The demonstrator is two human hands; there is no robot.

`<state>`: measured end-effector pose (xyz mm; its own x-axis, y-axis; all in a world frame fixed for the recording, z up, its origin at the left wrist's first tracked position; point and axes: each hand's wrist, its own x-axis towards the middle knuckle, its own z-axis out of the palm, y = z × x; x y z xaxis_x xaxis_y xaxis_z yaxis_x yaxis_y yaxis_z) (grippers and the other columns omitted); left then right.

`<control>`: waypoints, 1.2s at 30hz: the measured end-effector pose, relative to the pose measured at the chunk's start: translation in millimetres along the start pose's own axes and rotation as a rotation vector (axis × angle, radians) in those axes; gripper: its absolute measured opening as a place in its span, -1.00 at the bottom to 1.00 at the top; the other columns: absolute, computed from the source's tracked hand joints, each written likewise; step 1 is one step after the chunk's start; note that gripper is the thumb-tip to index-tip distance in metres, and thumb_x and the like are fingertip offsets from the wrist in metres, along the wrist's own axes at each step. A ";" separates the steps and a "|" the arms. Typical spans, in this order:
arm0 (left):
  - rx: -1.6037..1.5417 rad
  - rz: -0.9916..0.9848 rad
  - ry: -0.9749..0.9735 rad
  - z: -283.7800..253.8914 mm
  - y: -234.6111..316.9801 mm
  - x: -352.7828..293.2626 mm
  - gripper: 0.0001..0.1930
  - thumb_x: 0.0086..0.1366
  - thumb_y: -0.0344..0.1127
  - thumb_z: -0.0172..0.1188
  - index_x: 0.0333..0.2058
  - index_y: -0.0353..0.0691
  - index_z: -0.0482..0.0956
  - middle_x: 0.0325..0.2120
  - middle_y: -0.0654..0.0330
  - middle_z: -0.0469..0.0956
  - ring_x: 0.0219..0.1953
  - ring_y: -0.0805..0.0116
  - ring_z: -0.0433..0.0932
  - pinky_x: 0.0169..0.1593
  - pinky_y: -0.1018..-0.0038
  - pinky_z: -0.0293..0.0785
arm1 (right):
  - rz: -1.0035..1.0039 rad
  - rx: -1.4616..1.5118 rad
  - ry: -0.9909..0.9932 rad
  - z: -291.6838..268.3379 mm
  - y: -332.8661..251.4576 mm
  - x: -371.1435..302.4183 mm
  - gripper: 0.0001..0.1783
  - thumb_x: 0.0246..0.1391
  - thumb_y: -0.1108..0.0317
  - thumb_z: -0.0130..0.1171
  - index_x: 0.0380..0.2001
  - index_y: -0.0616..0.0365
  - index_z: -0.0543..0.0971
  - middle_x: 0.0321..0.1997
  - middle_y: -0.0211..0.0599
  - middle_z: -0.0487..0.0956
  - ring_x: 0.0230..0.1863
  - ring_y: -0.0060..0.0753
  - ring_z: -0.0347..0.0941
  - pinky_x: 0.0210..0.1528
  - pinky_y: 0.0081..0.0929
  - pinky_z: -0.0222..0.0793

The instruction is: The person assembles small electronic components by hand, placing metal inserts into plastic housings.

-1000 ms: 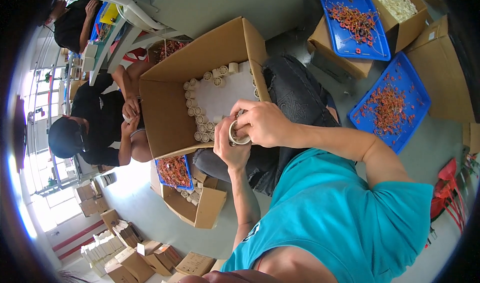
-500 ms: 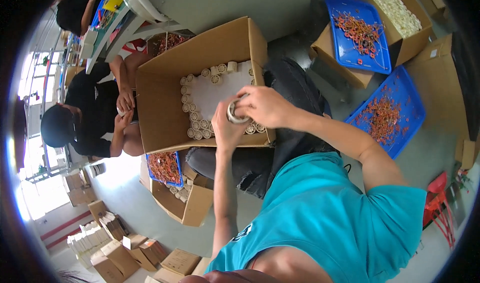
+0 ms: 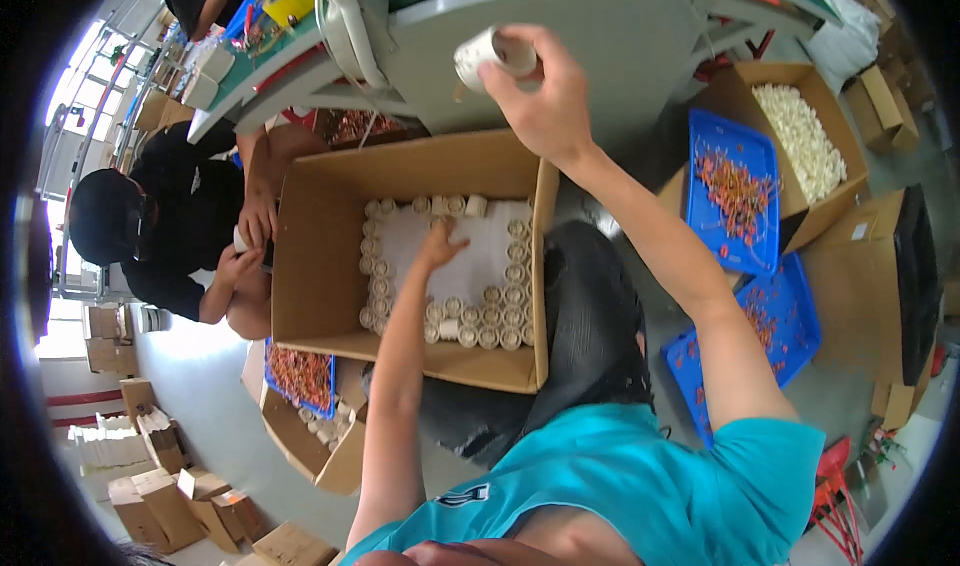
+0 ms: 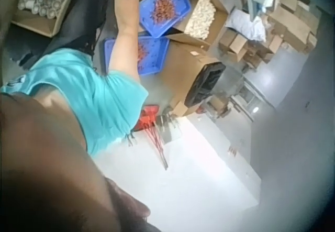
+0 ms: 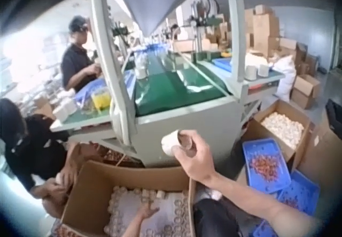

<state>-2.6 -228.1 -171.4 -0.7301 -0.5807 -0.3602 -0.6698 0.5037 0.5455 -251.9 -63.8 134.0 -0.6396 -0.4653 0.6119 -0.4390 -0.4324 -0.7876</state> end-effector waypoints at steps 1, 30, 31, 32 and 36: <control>0.184 -0.163 -0.112 28.6 -6.8 6.4 -0.26 0.09 0.08 0.35 0.17 -0.16 0.36 0.19 -0.09 0.36 0.21 -0.10 0.37 0.21 0.00 0.32 | -0.053 -0.049 0.024 3.4 0.4 23.8 -0.62 0.00 0.31 0.32 -0.09 0.17 0.53 -0.18 -0.29 0.61 -0.18 -0.44 0.54 -0.11 -0.49 0.47; -0.688 -0.091 -0.161 -19.1 15.5 1.3 -0.52 0.33 -0.11 0.22 0.09 -0.32 0.45 -0.16 0.12 0.60 -0.24 0.30 0.61 -0.20 0.29 0.63 | 0.233 -0.650 0.539 -266.5 108.9 -161.4 -0.46 0.05 0.53 0.20 0.15 0.20 0.40 -0.01 -0.10 0.55 0.03 -0.21 0.48 0.09 -0.31 0.37; -0.791 -0.010 -0.017 -36.2 37.3 -12.5 -0.50 0.33 -0.06 0.21 0.10 -0.31 0.44 -0.11 0.12 0.57 -0.18 0.32 0.59 -0.09 0.31 0.60 | 0.284 -0.713 0.599 -300.0 113.9 -185.1 -0.48 0.05 0.51 0.20 0.13 0.19 0.42 -0.05 -0.09 0.57 -0.02 -0.20 0.51 0.05 -0.31 0.40; -0.915 0.113 0.015 -55.4 37.4 -26.0 -0.52 0.40 -0.15 0.13 0.12 -0.41 0.39 -0.08 0.10 0.56 -0.16 0.28 0.60 -0.07 0.34 0.59 | 0.329 -0.755 0.639 -323.1 111.7 -199.0 -0.51 0.05 0.49 0.20 0.10 0.17 0.45 -0.08 -0.09 0.59 -0.07 -0.20 0.55 0.02 -0.32 0.43; -1.607 0.315 -0.001 -80.8 100.0 -108.0 -0.51 0.46 -0.14 -0.04 0.21 -0.37 0.27 0.13 -0.06 0.41 0.13 0.04 0.44 0.25 0.21 0.38 | 0.739 -1.014 0.597 -381.0 78.9 -225.5 -0.62 0.04 0.37 0.20 -0.01 0.10 0.58 -0.16 -0.04 0.66 -0.15 -0.11 0.61 -0.03 -0.28 0.47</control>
<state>20.3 -166.7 -16.8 -0.8031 -0.5891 -0.0889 0.3168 -0.5486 0.7738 -382.7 301.2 -93.6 -0.9788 0.1700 0.1144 0.0186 0.6296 -0.7767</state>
